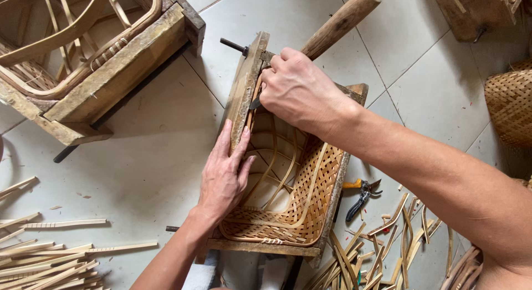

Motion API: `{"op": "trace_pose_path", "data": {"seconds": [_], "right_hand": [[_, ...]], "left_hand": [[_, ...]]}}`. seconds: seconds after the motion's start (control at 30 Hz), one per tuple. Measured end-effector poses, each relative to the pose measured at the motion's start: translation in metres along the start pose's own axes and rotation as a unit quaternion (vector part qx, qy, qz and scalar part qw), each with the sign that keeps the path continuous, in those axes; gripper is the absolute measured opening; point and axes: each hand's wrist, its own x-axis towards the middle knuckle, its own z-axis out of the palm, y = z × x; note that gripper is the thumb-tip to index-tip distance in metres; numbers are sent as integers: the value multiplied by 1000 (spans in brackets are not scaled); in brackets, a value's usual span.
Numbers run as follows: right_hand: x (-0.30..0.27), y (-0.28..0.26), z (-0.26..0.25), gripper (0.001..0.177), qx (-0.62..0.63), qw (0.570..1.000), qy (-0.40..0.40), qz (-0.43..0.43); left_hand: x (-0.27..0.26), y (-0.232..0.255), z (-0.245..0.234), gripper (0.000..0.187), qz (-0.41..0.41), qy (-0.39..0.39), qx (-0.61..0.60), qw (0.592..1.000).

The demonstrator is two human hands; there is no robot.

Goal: The person applies glue to the rim of a rectangular basket frame, then inserts and secures a bamboo strip along the edge using a hammer and pliers. They continue adding strips to reinforce the basket's structure.

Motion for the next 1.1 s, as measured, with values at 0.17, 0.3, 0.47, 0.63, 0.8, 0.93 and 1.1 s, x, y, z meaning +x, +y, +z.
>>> {"op": "trace_pose_path", "data": {"seconds": [0.17, 0.3, 0.47, 0.63, 0.8, 0.93, 1.1], "right_hand": [[27, -7, -10, 27, -33, 997, -65, -1], [84, -15, -5, 43, -10, 986, -165, -13], [131, -11, 20, 30, 27, 997, -63, 19], [68, 33, 38, 40, -3, 1000, -24, -8], [-76, 85, 29, 25, -116, 951, 231, 172], [-163, 67, 16, 35, 2, 949, 106, 298], [-212, -11, 58, 22, 499, 694, -80, 512]], "left_hand": [[4, 2, -8, 71, -17, -12, -37, 999], [5, 1, -11, 96, -51, -6, -121, 991], [13, -14, 5, 95, -78, -25, -104, 991], [9, -31, 33, 83, -45, 5, -12, 999], [5, -42, 40, 75, -46, 6, -24, 999], [12, -25, 18, 77, -157, -87, -50, 982], [15, -4, -5, 104, -92, -52, -61, 992]]}}
